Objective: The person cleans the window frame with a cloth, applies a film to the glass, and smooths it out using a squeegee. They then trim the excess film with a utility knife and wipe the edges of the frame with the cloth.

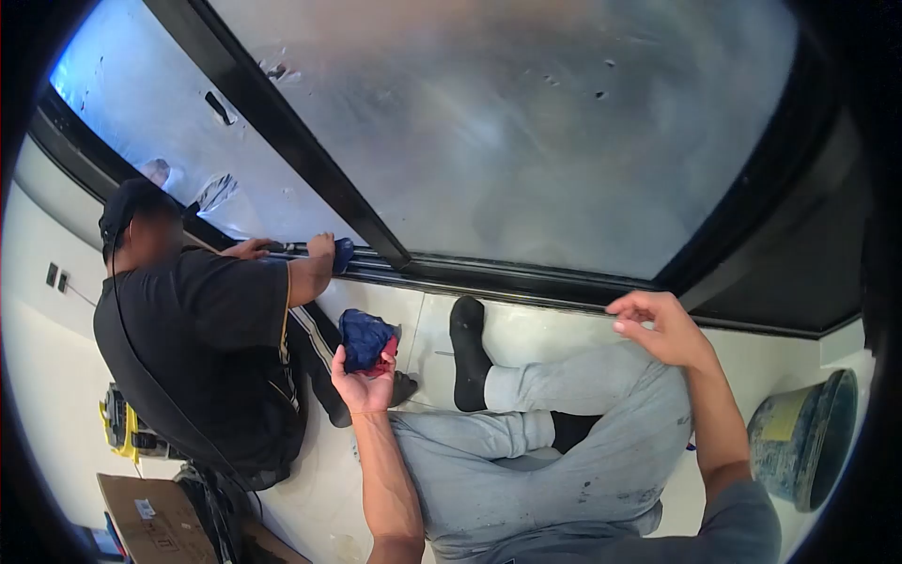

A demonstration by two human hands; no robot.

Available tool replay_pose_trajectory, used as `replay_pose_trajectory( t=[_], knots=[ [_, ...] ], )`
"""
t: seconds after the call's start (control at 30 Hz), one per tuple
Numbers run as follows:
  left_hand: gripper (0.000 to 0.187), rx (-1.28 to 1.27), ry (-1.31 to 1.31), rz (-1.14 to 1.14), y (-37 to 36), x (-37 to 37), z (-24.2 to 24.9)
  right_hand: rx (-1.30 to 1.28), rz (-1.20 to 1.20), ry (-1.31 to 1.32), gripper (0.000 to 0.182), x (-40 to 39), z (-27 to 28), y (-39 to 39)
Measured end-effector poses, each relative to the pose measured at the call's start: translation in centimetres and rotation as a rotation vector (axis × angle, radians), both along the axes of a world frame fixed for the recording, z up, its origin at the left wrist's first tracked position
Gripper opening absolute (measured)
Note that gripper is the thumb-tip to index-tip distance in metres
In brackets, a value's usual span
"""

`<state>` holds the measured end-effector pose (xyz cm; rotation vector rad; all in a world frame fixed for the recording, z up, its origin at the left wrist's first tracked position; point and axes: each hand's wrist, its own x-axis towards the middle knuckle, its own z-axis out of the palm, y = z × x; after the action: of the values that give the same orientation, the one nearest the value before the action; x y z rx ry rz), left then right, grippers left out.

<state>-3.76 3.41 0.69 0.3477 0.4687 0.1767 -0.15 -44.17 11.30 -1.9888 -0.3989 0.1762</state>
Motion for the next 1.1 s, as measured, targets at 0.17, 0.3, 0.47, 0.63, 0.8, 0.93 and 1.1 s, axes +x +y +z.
replay_pose_trajectory(
  t=[0.17,0.3,0.47,0.63,0.8,0.93,1.1],
  knots=[
    [0.049,0.048,-0.010,-0.047,-2.3,0.7,3.2,0.033,-0.204,0.078,0.020,2.2,-3.0,-1.7],
    [0.053,0.094,-0.014,-0.100,-2.6,1.3,3.4,-0.045,-0.204,0.098,0.019,3.1,-4.0,-1.9],
    [0.054,0.122,0.031,-0.128,-2.3,1.5,2.7,-0.135,-0.134,0.177,0.021,3.0,-3.3,-1.6],
    [0.054,0.137,0.046,-0.126,-2.4,1.8,3.1,-0.160,-0.145,0.163,0.021,3.0,-3.1,-1.5],
    [0.055,0.150,0.031,-0.146,-2.6,1.8,3.2,-0.157,-0.175,0.169,0.021,3.0,-3.1,-1.4],
    [0.056,0.138,0.010,-0.144,-2.7,1.7,3.4,-0.123,-0.200,0.187,0.021,3.2,-3.9,-1.6],
    [0.054,0.135,0.033,-0.151,-2.4,1.7,3.0,-0.110,-0.212,0.206,0.019,3.1,-3.6,-1.3]
  ],
)
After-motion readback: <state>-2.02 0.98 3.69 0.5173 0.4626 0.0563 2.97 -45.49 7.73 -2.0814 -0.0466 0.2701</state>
